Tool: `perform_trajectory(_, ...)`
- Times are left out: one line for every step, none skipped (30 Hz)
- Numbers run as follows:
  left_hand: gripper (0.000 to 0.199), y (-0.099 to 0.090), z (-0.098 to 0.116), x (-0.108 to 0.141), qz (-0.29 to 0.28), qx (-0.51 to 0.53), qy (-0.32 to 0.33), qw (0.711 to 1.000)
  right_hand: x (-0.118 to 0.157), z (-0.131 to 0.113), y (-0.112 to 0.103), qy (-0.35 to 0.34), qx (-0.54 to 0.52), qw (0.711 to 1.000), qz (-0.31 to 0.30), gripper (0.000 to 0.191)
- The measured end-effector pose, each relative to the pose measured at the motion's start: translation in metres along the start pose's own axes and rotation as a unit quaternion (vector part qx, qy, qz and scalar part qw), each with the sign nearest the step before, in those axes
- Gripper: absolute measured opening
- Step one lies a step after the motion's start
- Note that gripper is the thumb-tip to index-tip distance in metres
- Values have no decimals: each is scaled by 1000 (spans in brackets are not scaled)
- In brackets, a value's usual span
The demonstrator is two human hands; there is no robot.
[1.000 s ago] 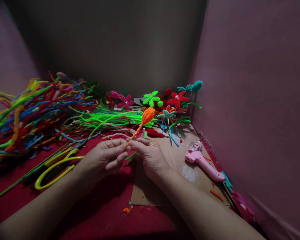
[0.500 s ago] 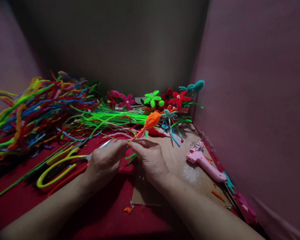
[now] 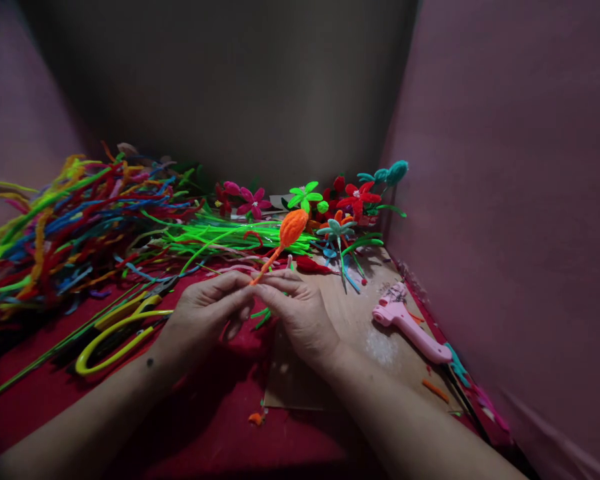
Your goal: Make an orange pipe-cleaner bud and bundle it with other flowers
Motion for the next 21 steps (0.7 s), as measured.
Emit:
perform_trajectory(16, 0, 1, 0, -11, 20, -12, 1000, 0, -1, 0, 7, -12, 1000, 6, 9)
perform_trajectory(17, -1, 0, -1, -21, 39, -22, 999, -1, -2, 0, 18, -26, 999, 11, 9)
perform_trajectory(17, -3, -1, -2, -33, 60, -33, 997, -1, -2, 0, 28, -41, 999, 15, 9)
perform_trajectory(18, -4, -3, -3, -47, 82, -45, 995, -1, -2, 0, 37, -57, 998, 15, 9)
perform_trajectory(17, -5, -4, -4, -61, 109, -58, 991, -1, -2, 1, 45, -72, 996, 11, 8)
perform_trajectory(17, -6, -6, -5, -76, 137, -72, 985, -1, -1, 1, 51, -86, 995, 4, 7)
perform_trajectory(16, -7, -8, -6, -92, 164, -86, 978, -1, 1, 1, 56, -99, 994, -3, 6)
perform_trajectory(15, -7, -9, -7, -106, 189, -98, 971, 0, 2, 1, 63, -111, 992, -11, 5)
perform_trajectory(15, -7, -9, -7, -117, 210, -108, 965, 0, 3, 1, 71, -121, 990, -17, 5)
perform_trajectory(15, -7, -9, -7, -126, 225, -115, 959, 0, 5, 1, 78, -128, 989, -21, 6)
perform_trajectory(15, -7, -9, -7, -132, 234, -120, 956, 0, 6, 1, 83, -133, 987, -24, 8)
perform_trajectory(15, -6, -9, -7, -135, 240, -124, 953, 1, 7, 1, 85, -136, 987, -24, 10)
perform_trajectory(14, -6, -8, -7, -136, 243, -125, 952, 1, 7, 1, 83, -139, 986, -22, 10)
perform_trajectory(14, -5, -8, -7, -134, 243, -125, 952, 0, 7, 1, 80, -141, 987, -17, 8)
perform_trajectory(14, -5, -8, -7, -133, 242, -121, 954, 0, 6, 1, 75, -143, 987, -12, 6)
perform_trajectory(15, -5, -8, -7, -131, 236, -115, 956, 0, 6, 1, 72, -144, 987, -7, 4)
perform_trajectory(16, -5, -9, -7, -129, 225, -107, 960, -1, 6, 1, 70, -145, 987, -1, 3)
perform_trajectory(19, -6, -8, -7, -128, 209, -98, 964, -1, 6, 1, 71, -147, 987, 5, 3)
perform_trajectory(23, -6, -8, -8, -128, 190, -88, 969, -1, 6, 1, 73, -150, 986, 11, 3)
perform_trajectory(26, -6, -7, -8, -125, 170, -76, 974, -2, 6, 1, 77, -154, 985, 17, 3)
perform_trajectory(28, -6, -6, -8, -117, 148, -64, 980, -2, 7, 1, 82, -159, 984, 22, 3)
Point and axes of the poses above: each hand's wrist, its own x-axis away from the middle knuckle, its own y-axis out of the palm, z = x × y, the point moved 1 cm from there along -x, towards the middle knuckle, and after that the axes turned 2 degrees about x, right-handed, at the moved point
